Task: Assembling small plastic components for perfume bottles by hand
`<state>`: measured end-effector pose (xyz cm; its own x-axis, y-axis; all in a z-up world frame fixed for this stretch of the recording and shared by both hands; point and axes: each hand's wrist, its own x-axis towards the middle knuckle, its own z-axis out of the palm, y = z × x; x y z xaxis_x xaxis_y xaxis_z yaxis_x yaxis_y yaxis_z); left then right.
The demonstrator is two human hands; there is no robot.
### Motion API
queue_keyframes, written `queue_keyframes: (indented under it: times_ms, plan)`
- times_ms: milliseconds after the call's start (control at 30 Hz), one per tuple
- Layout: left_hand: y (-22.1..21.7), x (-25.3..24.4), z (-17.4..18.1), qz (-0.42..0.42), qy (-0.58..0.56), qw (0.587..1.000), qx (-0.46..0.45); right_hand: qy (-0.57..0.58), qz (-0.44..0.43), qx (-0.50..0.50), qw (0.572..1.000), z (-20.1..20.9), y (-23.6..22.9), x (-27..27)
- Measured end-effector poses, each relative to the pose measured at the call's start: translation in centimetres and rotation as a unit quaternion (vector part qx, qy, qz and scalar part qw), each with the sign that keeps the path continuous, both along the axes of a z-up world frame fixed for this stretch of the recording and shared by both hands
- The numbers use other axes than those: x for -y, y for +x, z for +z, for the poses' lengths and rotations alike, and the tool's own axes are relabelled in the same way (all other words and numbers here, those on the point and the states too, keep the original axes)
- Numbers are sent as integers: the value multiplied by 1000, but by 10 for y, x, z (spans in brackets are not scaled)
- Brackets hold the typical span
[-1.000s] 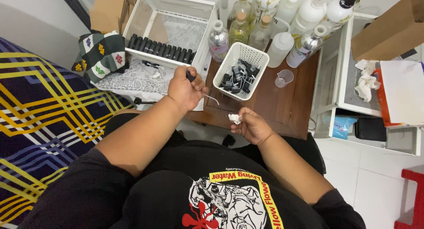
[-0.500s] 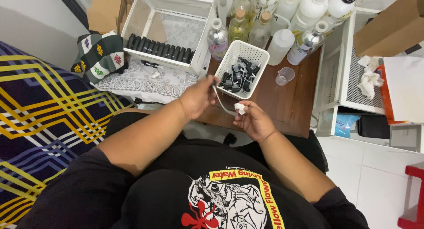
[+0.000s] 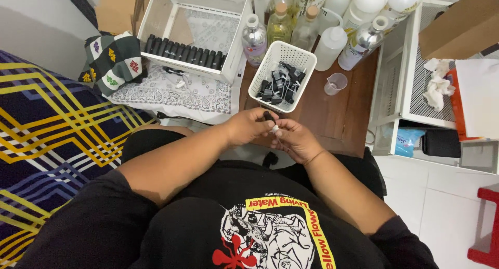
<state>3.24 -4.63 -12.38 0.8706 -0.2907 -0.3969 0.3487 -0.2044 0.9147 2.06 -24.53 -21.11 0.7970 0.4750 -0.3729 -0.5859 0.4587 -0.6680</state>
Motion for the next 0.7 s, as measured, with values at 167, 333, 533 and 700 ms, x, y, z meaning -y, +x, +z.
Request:
queue_keyframes:
  times_ms: [167, 333, 533, 700]
  plan:
    - [-6, 5, 0, 2, -9, 1000, -24, -94, -7, 21, 995, -11, -1, -1]
    - [-3, 3, 8, 26, -2, 999, -28, -133, -23, 45, 990, -20, -3, -2]
    - [0, -5, 36, 94, -25, 995, -28, -142, -42, 37, 988, -13, -3, 0]
    - [6, -10, 31, 215, -82, 973, -23, -140, -70, 36, 987, 0, 1, 4]
